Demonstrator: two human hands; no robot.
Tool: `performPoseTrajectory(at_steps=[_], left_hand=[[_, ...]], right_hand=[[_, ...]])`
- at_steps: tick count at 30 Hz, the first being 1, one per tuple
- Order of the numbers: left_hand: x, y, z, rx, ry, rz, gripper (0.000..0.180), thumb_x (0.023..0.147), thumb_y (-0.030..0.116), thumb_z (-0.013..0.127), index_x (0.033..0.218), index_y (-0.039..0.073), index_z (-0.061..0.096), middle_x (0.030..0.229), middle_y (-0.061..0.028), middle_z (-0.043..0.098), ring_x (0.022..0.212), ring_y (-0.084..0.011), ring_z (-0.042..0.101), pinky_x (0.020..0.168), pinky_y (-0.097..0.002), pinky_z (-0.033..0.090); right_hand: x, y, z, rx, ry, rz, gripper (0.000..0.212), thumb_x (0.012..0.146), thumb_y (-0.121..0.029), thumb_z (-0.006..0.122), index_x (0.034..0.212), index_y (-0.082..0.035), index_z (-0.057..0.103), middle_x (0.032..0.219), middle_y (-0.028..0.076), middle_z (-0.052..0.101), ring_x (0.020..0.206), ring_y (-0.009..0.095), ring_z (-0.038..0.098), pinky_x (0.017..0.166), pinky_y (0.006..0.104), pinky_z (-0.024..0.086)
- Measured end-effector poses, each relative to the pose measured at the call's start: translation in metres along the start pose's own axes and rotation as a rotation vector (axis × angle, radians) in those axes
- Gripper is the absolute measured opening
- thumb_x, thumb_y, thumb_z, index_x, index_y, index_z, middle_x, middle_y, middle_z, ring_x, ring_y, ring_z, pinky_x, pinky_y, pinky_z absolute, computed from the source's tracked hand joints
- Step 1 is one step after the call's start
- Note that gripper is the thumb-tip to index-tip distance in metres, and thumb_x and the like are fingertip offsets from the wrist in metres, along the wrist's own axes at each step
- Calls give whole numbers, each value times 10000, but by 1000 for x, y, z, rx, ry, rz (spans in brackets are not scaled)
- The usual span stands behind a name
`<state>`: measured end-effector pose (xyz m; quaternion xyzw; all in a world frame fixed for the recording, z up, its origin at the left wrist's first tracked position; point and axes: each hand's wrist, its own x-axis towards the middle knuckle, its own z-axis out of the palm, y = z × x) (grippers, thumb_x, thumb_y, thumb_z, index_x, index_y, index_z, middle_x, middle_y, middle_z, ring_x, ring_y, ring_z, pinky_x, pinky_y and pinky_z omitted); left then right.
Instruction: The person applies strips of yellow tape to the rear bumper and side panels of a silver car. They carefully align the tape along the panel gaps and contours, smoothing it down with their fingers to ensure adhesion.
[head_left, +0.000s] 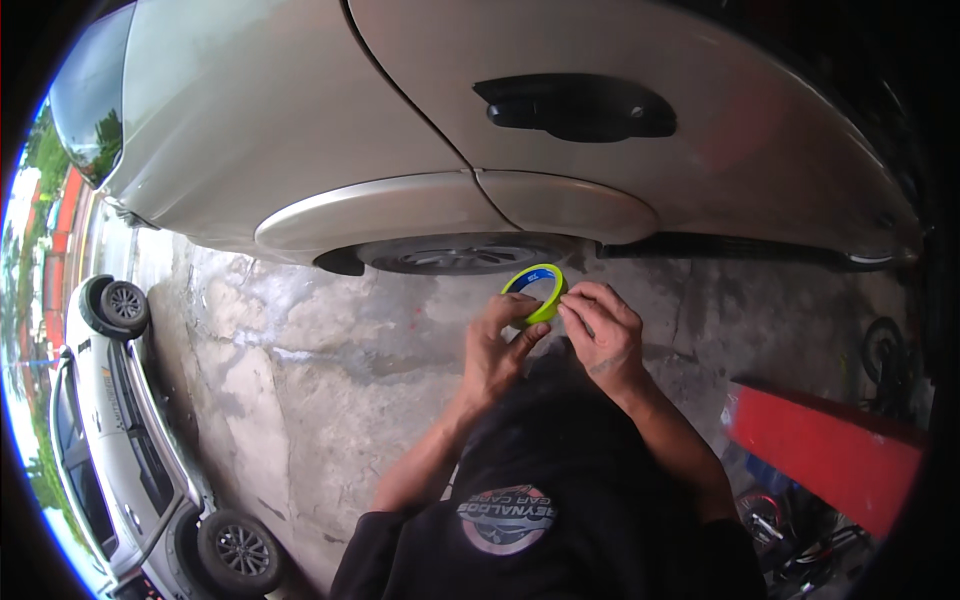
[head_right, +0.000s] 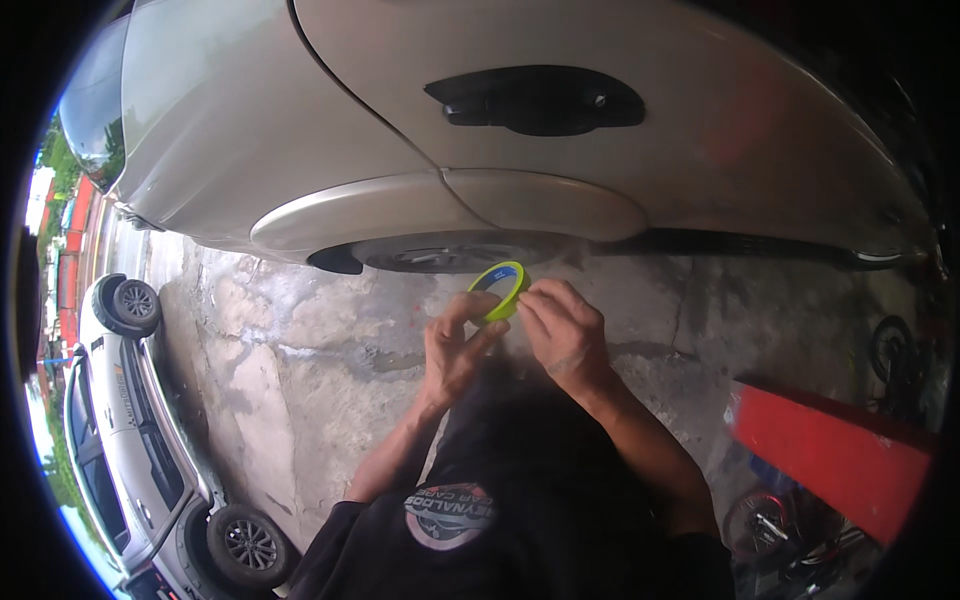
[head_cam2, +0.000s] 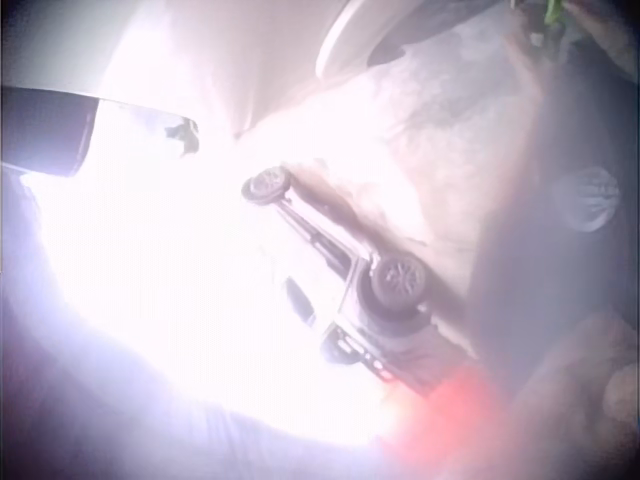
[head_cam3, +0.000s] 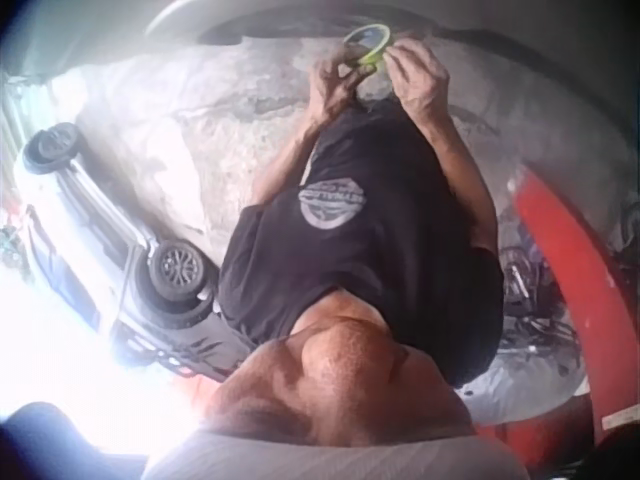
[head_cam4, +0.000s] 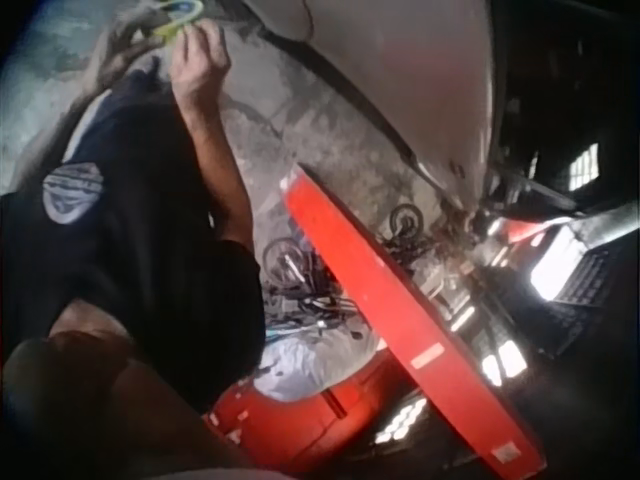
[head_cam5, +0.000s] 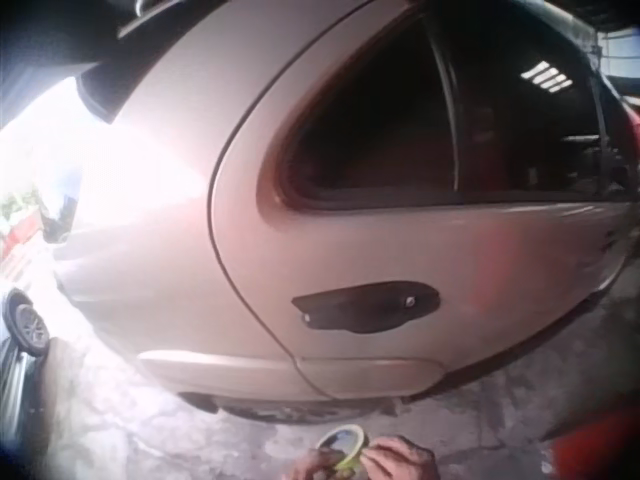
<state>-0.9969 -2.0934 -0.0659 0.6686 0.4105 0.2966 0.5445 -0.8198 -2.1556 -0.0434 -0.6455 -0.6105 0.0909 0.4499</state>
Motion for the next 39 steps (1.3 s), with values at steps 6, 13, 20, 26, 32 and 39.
performPoseTrajectory(at_steps=[6,13,20,26,32,39], left_hand=[[-8,-1,6,198,79,243,297,815,27,866,1095,36,767,1041,-123,742,1037,-342,694,944,-446,518],[1,-16,-14,212,0,346,300,796,10,850,1079,44,757,976,-94,718,1035,-312,686,978,-473,475],[22,-28,-56,248,-101,364,297,797,5,839,1077,56,755,943,-83,703,986,-303,674,962,-468,462],[32,-36,-84,310,-135,446,219,857,43,799,1073,75,790,951,-83,729,977,-309,678,1011,-458,451],[49,-43,-106,249,-277,437,298,808,10,843,1098,52,789,962,-101,716,964,-320,692,971,-451,491],[72,-57,-126,-434,-477,-244,230,957,49,802,1184,13,787,1083,-61,780,984,-148,689,920,-331,540]], right_hand=[[-7,-4,6,-9,-12,-6,113,896,47,760,1006,49,734,1011,179,720,884,366,752,752,417,621],[-15,-10,30,-17,27,74,127,888,76,736,1009,46,712,1002,189,721,881,384,746,734,431,613],[-5,-34,65,-5,90,194,150,893,71,729,1032,29,688,1008,179,713,880,388,730,765,440,594],[-4,-46,95,71,151,290,157,863,58,741,992,14,662,977,165,698,861,374,709,759,411,573],[-5,-36,115,78,178,312,152,851,21,751,957,-9,646,934,146,682,827,331,706,731,395,567],[-4,-31,73,664,145,563,182,956,-92,709,1082,39,705,989,68,735,900,177,703,882,327,564]])
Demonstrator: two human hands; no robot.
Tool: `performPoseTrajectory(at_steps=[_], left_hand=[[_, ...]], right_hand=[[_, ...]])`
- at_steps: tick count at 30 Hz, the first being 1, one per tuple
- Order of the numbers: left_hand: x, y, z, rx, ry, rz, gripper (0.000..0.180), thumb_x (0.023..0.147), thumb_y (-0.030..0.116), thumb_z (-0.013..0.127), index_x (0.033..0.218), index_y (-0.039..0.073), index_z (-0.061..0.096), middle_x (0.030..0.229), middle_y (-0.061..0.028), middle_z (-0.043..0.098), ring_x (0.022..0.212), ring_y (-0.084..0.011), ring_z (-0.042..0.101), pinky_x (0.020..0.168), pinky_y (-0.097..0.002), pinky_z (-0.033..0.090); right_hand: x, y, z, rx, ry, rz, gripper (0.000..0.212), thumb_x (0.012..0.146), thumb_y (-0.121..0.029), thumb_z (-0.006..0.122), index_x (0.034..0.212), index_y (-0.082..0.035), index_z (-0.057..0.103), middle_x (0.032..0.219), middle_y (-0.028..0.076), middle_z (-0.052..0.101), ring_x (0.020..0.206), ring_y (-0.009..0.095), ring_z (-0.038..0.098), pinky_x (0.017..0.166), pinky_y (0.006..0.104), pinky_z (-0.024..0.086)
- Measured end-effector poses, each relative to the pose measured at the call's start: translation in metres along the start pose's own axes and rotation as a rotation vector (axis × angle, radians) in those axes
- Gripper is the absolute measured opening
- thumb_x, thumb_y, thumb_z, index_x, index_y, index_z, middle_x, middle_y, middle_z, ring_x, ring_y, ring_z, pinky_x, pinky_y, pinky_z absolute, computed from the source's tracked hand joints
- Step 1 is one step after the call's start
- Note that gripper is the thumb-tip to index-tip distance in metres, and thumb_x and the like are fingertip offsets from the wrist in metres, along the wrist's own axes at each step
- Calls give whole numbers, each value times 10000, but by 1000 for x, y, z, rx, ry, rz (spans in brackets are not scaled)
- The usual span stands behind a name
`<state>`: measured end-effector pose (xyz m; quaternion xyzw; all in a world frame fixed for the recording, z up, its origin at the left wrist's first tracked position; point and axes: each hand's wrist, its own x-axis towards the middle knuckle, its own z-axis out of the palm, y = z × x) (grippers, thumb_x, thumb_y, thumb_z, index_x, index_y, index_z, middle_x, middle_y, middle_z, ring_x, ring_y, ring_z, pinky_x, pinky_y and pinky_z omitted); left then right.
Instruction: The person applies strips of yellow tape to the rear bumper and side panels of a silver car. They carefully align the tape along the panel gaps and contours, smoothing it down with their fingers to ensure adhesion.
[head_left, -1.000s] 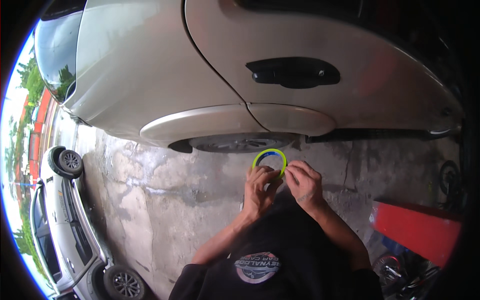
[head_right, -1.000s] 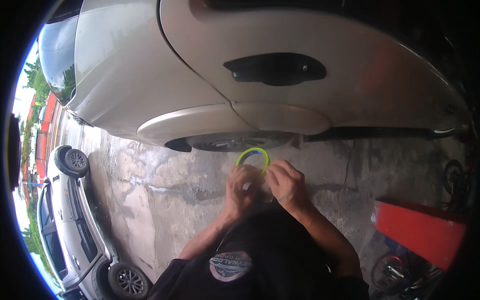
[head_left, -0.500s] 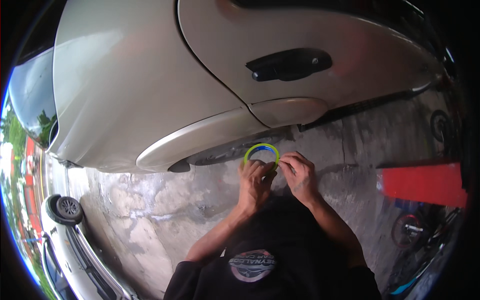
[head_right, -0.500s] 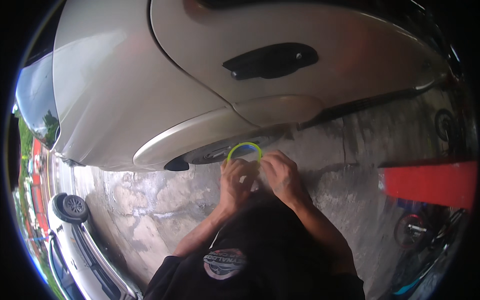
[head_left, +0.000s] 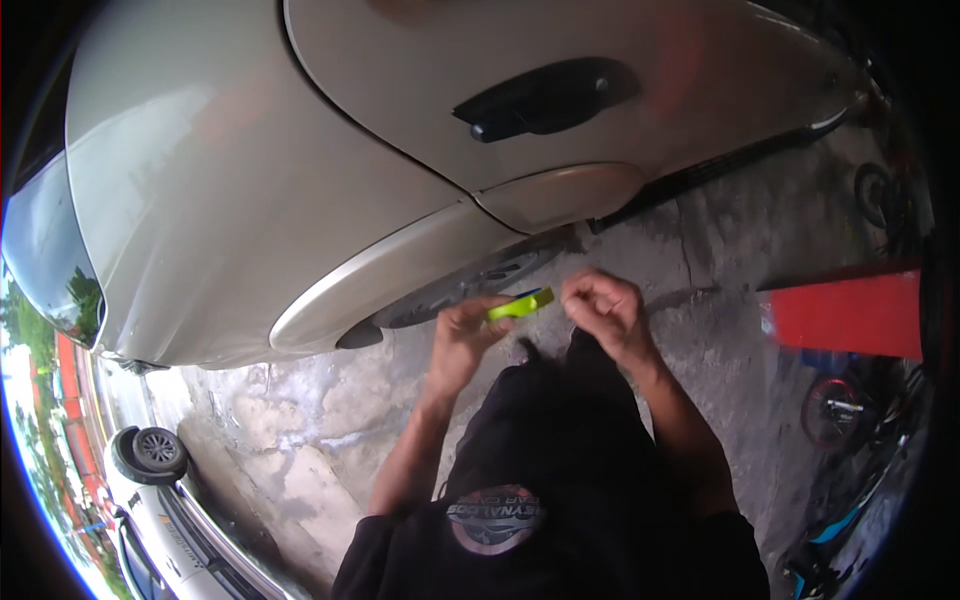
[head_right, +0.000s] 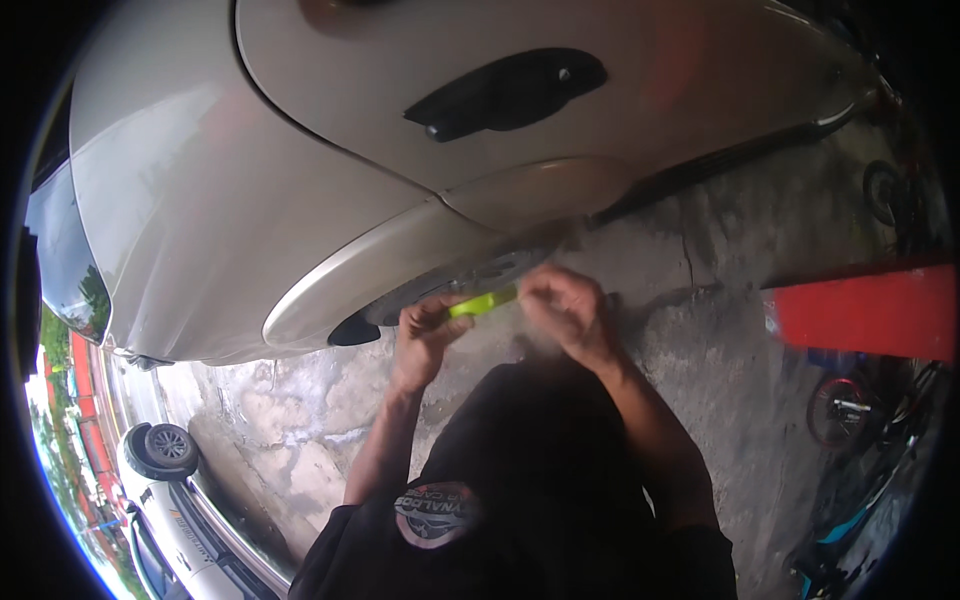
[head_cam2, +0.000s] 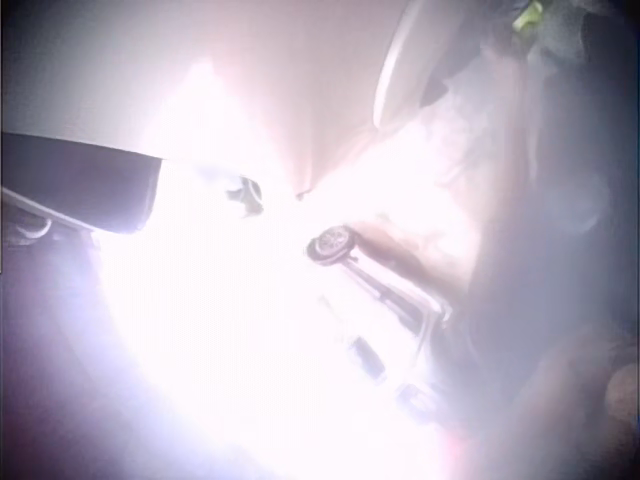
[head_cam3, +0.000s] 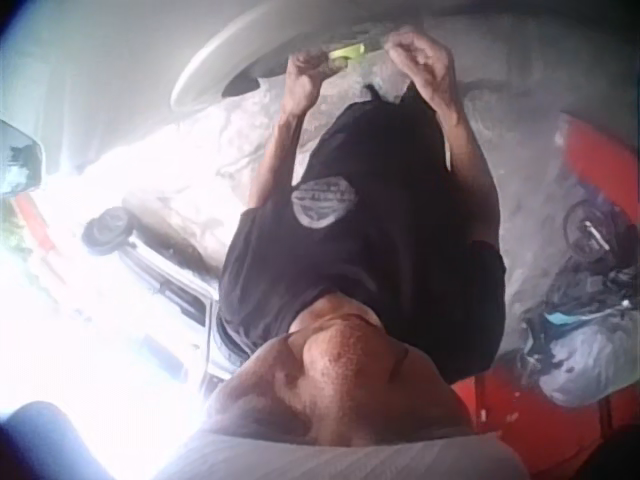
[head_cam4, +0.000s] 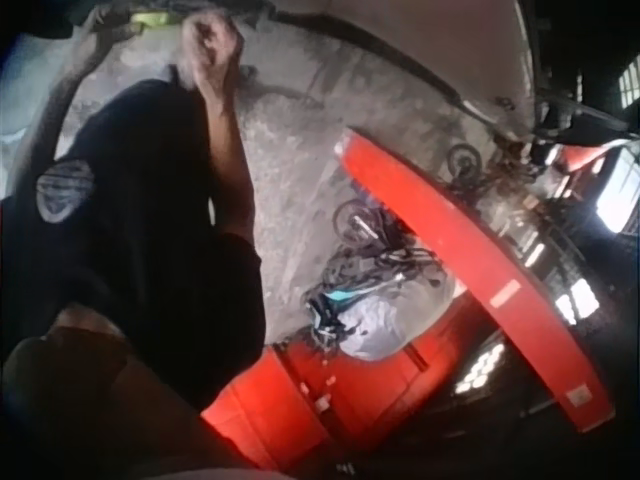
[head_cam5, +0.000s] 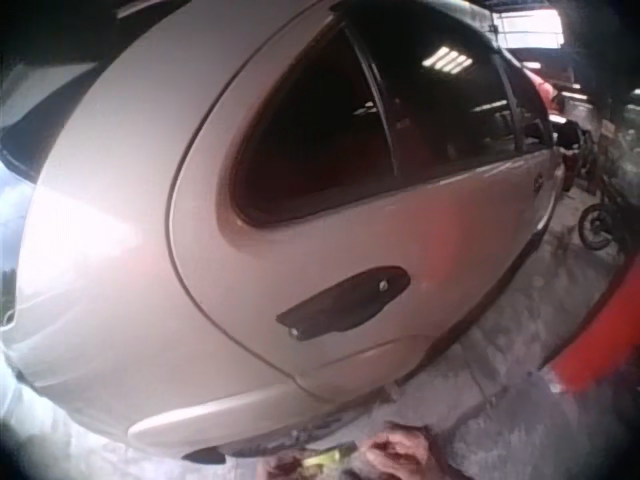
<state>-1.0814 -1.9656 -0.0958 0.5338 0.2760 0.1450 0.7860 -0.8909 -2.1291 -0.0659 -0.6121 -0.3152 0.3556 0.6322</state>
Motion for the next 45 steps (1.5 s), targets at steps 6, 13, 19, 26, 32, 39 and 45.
performPoseTrajectory(at_steps=[6,13,19,26,32,39,45], left_hand=[[25,-7,-4,-301,-74,36,299,1000,47,764,1297,21,742,1164,-54,754,1114,-155,679,1015,-312,524],[24,6,27,229,215,134,276,991,110,791,1229,-22,747,1181,-43,740,1076,-148,691,952,-316,547],[41,1,16,584,290,218,188,932,61,789,1102,-12,758,1100,-128,741,1007,-238,736,900,-351,553],[82,29,12,908,348,614,46,935,-23,665,972,4,663,1008,-143,652,877,-378,670,801,-445,545],[111,49,7,1235,420,813,142,900,-42,625,994,60,656,1020,-137,645,864,-385,671,704,-494,555],[128,59,-7,1462,422,948,148,912,-4,657,1022,93,683,1014,-97,675,776,-317,712,579,-436,577],[136,50,-20,1480,433,1015,159,932,41,741,1075,110,731,1021,-84,718,761,-291,738,586,-399,590]], right_hand=[[14,6,-9,-106,-213,106,305,1032,-222,677,1176,42,726,1022,83,758,992,143,703,919,302,550],[15,21,-1,-241,-166,81,289,1008,-201,704,1153,49,721,974,146,751,897,201,725,756,343,564],[18,16,11,-343,-160,56,361,992,-174,725,1280,43,704,1173,244,741,1067,362,751,901,411,585],[32,48,40,-502,132,-386,448,952,-64,767,1392,-56,679,981,187,706,880,357,713,758,422,576],[53,50,35,-767,101,-390,506,932,-11,753,1423,-114,682,902,126,677,807,313,698,699,422,592],[83,31,49,-451,51,-211,506,910,-20,756,1401,-113,681,934,117,703,773,299,708,651,403,608],[94,51,60,-725,259,-545,545,917,-36,741,1449,-100,639,968,149,696,772,314,726,636,400,623]])
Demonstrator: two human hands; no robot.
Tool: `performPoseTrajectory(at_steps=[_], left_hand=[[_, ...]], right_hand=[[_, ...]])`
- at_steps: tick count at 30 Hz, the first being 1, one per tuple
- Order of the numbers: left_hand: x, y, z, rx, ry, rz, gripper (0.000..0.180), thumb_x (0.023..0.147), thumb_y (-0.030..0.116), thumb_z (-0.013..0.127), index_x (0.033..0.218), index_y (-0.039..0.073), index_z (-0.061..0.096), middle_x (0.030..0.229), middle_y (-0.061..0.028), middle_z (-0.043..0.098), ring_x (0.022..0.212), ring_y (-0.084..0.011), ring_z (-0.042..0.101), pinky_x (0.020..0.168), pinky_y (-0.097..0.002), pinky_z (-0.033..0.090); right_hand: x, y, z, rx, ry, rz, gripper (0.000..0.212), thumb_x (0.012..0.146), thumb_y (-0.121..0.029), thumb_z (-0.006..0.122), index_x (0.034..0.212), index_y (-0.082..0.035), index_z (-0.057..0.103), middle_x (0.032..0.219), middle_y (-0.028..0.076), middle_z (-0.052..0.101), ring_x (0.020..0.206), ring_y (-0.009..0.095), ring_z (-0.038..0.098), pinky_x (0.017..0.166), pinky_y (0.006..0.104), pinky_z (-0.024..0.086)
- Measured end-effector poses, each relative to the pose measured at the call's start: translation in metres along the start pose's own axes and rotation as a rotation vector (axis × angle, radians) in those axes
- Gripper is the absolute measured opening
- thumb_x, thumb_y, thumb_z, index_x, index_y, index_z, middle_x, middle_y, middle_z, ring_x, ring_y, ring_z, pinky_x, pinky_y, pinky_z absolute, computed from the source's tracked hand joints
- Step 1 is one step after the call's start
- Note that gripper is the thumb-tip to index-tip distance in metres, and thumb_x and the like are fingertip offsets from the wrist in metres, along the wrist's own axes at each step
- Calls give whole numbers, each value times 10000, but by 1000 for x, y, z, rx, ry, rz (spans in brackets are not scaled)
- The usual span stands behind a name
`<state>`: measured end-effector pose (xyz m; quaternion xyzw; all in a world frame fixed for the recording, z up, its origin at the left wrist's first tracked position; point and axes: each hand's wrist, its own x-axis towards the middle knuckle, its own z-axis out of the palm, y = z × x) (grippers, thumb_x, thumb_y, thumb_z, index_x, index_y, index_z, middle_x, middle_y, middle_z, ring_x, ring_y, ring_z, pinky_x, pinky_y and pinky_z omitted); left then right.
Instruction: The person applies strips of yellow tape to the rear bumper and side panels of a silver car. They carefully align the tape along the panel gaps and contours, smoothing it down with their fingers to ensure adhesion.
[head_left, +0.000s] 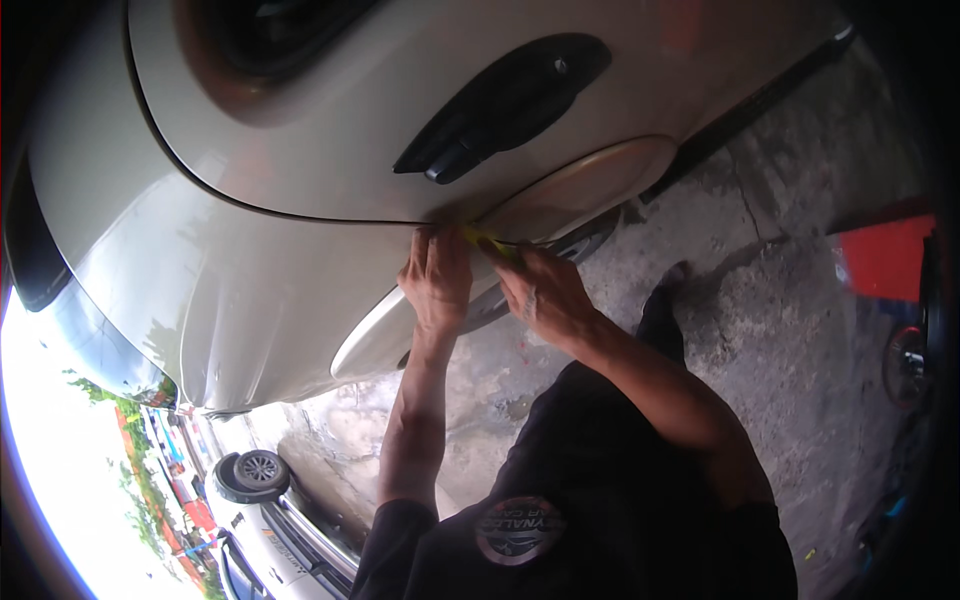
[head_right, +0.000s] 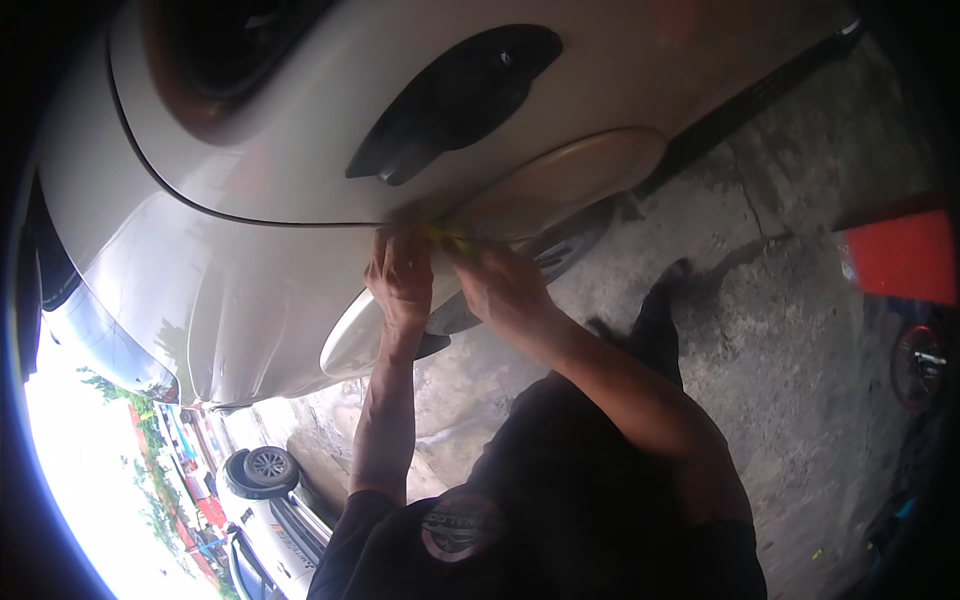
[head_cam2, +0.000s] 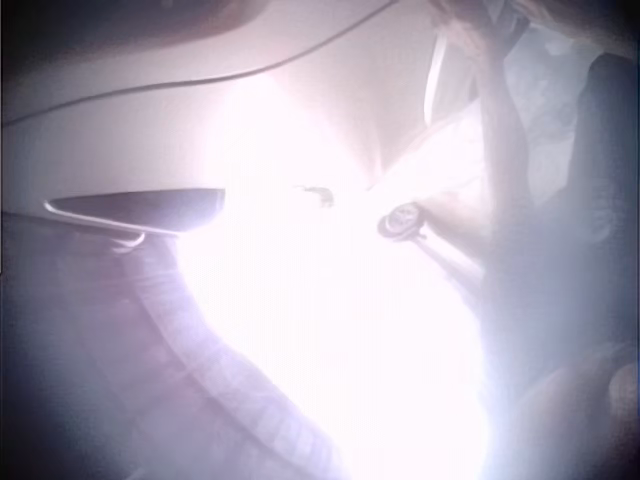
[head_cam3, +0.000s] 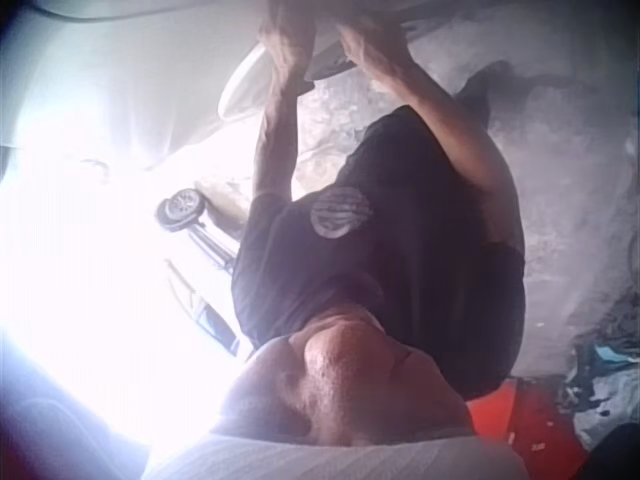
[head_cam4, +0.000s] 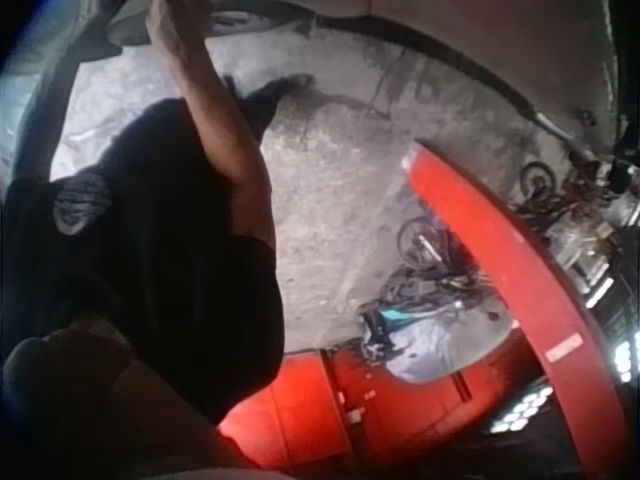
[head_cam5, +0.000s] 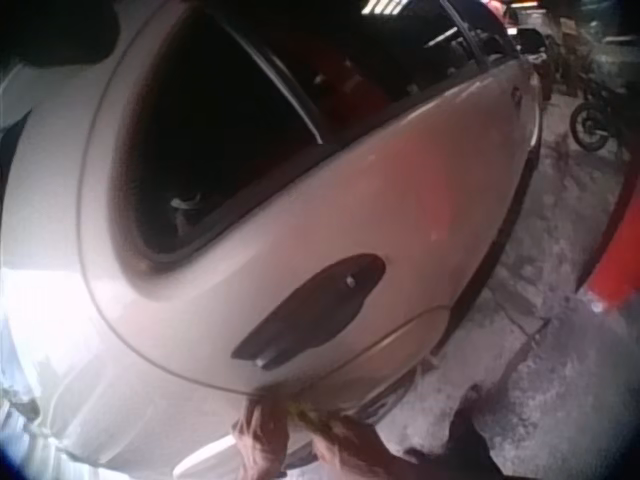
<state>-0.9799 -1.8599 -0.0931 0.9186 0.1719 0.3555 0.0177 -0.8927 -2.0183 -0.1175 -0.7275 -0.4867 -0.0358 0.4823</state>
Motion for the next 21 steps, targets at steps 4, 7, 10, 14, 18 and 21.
performPoseTrajectory(at_steps=[4,7,10,14,18,21], left_hand=[[-1,-1,1,6,2,-4,159,928,44,757,1070,115,746,1008,-77,721,760,-280,739,590,-392,589],[0,-1,2,6,0,0,152,927,44,759,1060,116,748,991,-70,715,752,-275,736,592,-391,587],[0,-1,2,11,0,8,154,919,40,766,1053,115,749,973,-65,709,748,-272,734,592,-388,583],[2,-3,2,4,1,30,155,908,34,777,1038,112,749,948,-61,701,735,-267,726,592,-380,579],[3,-2,0,-9,-2,27,142,905,36,785,1022,109,750,932,-59,698,716,-264,718,585,-377,576],[4,-3,-2,-13,-8,17,134,903,40,791,1010,111,751,938,-59,705,711,-262,720,578,-376,574]], right_hand=[[8,-4,-4,-31,-98,52,541,927,-48,739,1457,-84,634,919,170,665,729,322,716,612,409,616],[14,-5,-8,-45,-135,77,529,938,-54,735,1457,-75,636,897,178,654,711,320,713,603,406,613],[18,-8,-9,-51,-160,111,522,943,-55,734,1456,-72,639,892,179,653,698,310,715,597,396,611],[20,-8,-8,-63,-169,116,506,937,-44,725,1435,-60,639,919,183,677,732,318,731,630,395,620],[21,-9,-9,-75,-183,119,521,928,-42,726,1440,-66,637,917,176,679,729,318,731,625,394,623],[17,-7,-6,-79,-155,102,548,924,-52,738,1463,-84,640,882,163,654,684,309,717,584,387,617]])
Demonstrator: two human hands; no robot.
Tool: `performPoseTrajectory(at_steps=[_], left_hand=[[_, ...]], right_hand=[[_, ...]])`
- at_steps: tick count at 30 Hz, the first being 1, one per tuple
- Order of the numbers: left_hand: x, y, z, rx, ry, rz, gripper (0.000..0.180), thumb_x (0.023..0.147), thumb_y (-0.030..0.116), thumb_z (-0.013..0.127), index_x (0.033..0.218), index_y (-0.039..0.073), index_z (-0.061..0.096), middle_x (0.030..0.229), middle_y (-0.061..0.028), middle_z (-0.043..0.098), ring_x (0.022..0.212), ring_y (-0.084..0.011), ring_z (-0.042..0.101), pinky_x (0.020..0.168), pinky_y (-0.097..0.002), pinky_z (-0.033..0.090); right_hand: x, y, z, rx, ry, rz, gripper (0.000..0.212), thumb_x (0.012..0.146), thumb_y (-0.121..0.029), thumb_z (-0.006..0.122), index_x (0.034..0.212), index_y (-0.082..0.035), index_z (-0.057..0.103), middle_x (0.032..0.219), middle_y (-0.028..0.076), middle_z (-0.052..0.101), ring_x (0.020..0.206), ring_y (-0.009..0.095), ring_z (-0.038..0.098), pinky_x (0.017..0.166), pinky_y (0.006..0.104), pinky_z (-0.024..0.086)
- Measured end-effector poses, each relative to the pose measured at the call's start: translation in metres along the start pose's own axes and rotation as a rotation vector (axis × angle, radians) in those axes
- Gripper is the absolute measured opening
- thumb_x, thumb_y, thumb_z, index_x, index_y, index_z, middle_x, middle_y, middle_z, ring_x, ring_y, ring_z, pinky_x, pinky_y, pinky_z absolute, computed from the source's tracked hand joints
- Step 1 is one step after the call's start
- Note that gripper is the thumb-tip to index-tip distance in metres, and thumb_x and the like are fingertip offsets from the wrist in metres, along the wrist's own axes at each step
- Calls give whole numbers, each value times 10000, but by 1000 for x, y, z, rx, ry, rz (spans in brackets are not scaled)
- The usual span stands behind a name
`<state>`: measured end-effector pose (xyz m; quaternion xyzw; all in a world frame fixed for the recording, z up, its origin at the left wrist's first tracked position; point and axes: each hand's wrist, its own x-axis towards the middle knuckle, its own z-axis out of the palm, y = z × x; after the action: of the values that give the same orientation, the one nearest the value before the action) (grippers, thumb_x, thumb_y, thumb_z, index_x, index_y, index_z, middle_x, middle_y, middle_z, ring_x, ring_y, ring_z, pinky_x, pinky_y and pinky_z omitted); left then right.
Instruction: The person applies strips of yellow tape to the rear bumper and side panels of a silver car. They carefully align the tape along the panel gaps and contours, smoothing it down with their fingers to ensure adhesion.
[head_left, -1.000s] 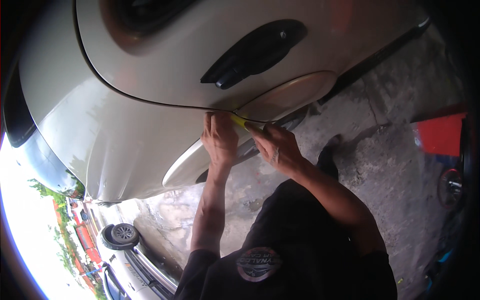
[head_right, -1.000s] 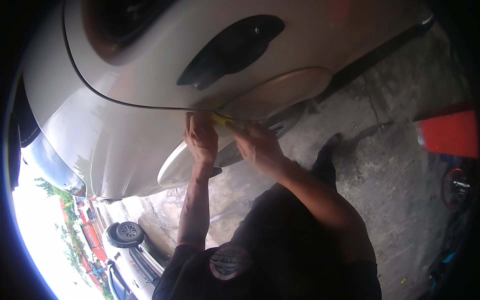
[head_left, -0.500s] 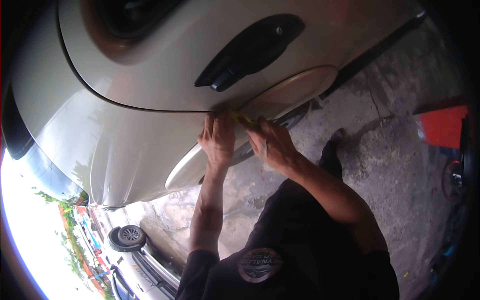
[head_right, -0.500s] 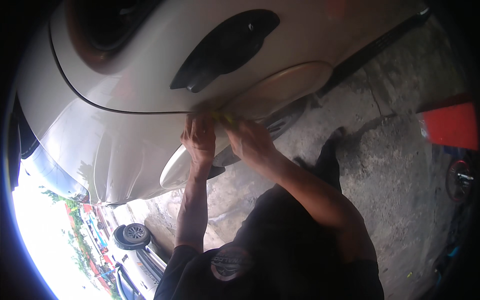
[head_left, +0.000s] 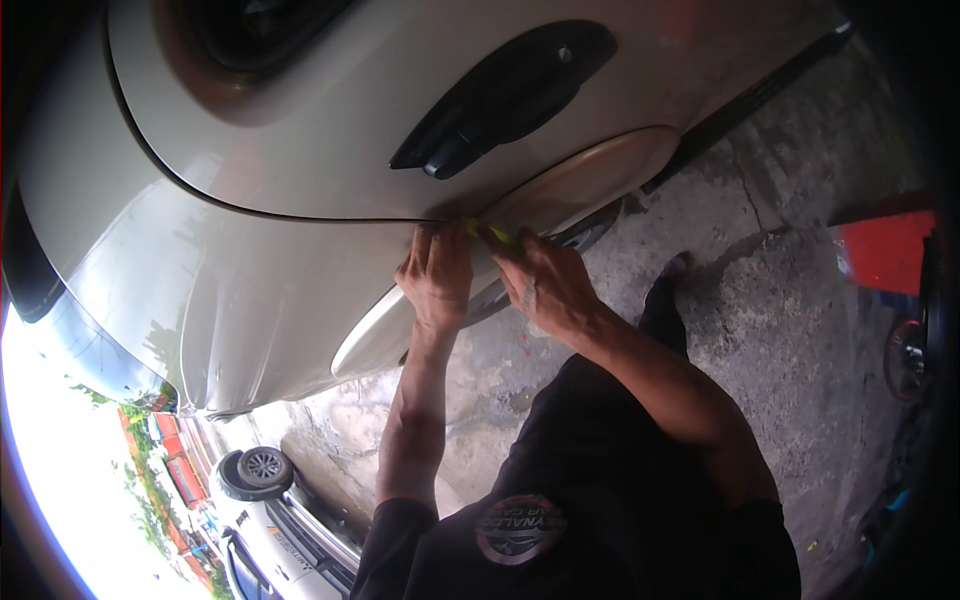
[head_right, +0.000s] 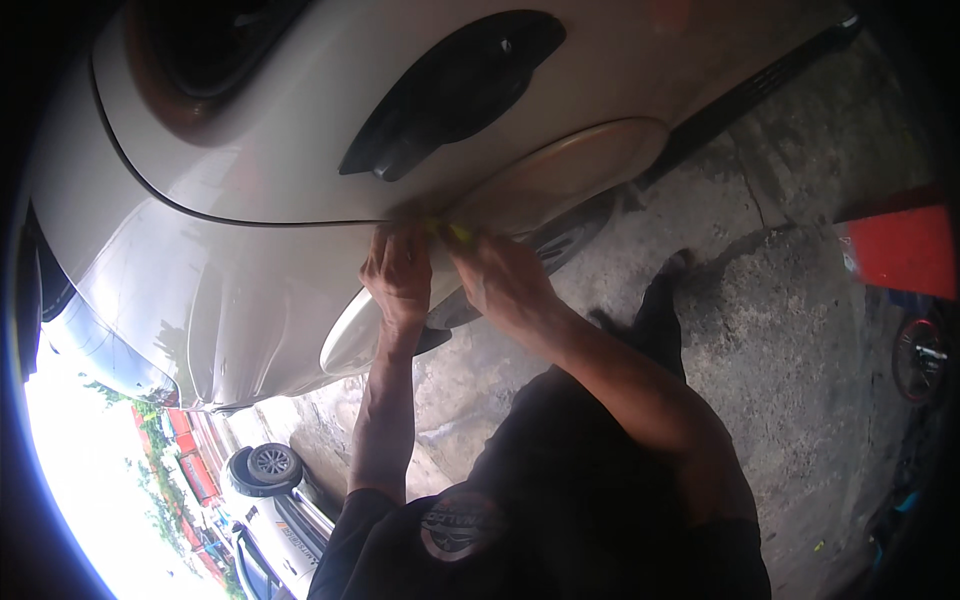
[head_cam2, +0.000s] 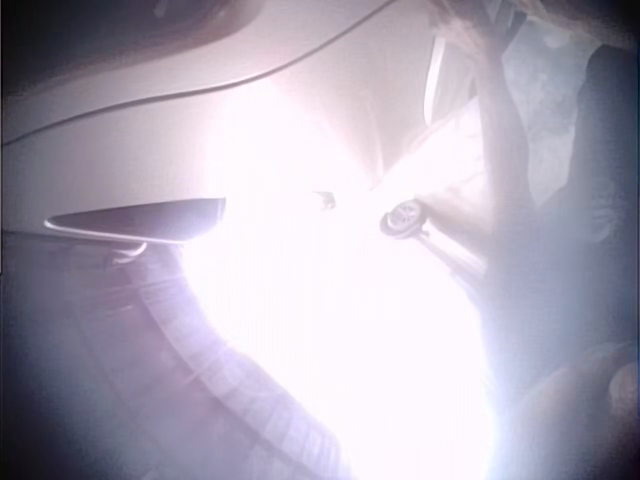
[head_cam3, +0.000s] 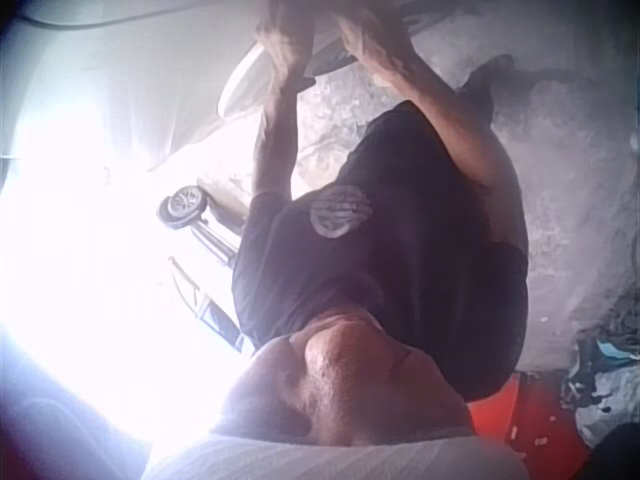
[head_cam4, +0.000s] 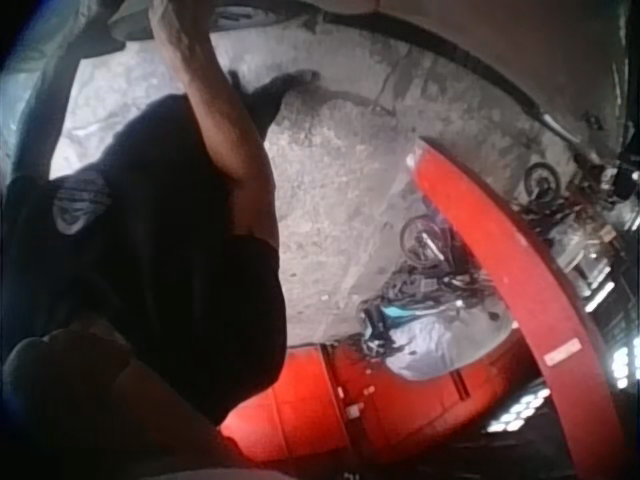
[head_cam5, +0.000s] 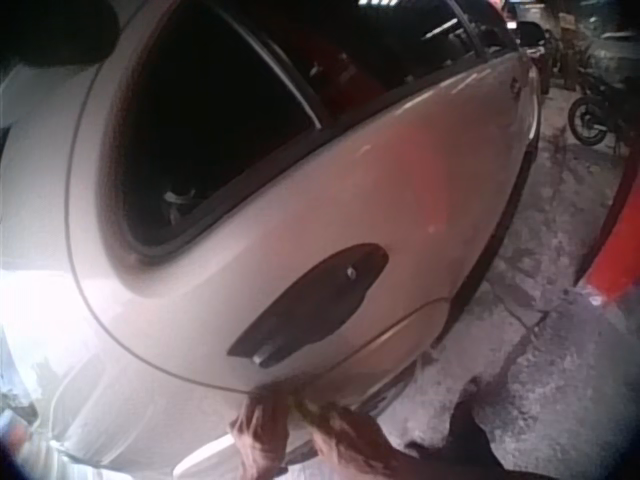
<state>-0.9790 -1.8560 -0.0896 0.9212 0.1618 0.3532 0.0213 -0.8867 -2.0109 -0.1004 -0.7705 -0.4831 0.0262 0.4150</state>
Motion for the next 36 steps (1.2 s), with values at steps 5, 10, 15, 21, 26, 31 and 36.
performPoseTrajectory(at_steps=[5,10,15,21,26,31,36], left_hand=[[1,-2,2,-23,25,19,155,893,38,801,1019,118,758,953,-58,716,725,-258,731,581,-372,580],[-3,-6,0,-15,-18,-10,196,876,38,813,1047,125,768,964,-55,725,759,-257,742,601,-372,594],[1,-4,1,-6,-5,10,202,868,47,822,1044,132,773,979,-53,737,777,-259,749,617,-372,603],[1,-1,-2,-5,-23,-16,158,879,36,842,913,101,702,901,-56,709,728,-275,731,607,-394,581],[0,-4,0,-5,-15,3,146,877,57,833,970,123,743,939,-48,724,726,-259,735,600,-373,589],[2,-4,-1,-5,-8,19,145,873,61,828,976,125,749,946,-45,725,708,-252,730,586,-363,586],[0,-5,0,-14,-5,15,144,866,59,832,962,119,742,935,-48,723,697,-256,726,581,-364,582]], right_hand=[[0,0,-1,-10,-29,20,562,913,-63,750,1463,-93,641,897,161,665,694,305,723,583,388,618],[-1,-1,1,19,47,-27,566,902,-71,764,1456,-83,646,918,174,684,693,304,731,577,391,617],[4,-5,-1,-28,-40,32,568,902,-65,763,1457,-61,642,894,174,681,669,303,726,567,386,613],[4,-6,-3,-37,-37,29,575,906,-68,765,1466,-49,635,880,172,675,667,292,730,561,374,609],[4,-6,-1,-49,-57,34,581,906,-66,770,1468,-38,630,878,177,673,678,294,740,564,368,612],[5,-6,-1,-38,-44,35,583,905,-64,772,1468,-29,626,875,181,671,682,298,744,564,364,616],[6,-6,0,-34,-58,42,580,905,-62,769,1466,-23,626,876,188,674,691,303,750,567,368,621]])
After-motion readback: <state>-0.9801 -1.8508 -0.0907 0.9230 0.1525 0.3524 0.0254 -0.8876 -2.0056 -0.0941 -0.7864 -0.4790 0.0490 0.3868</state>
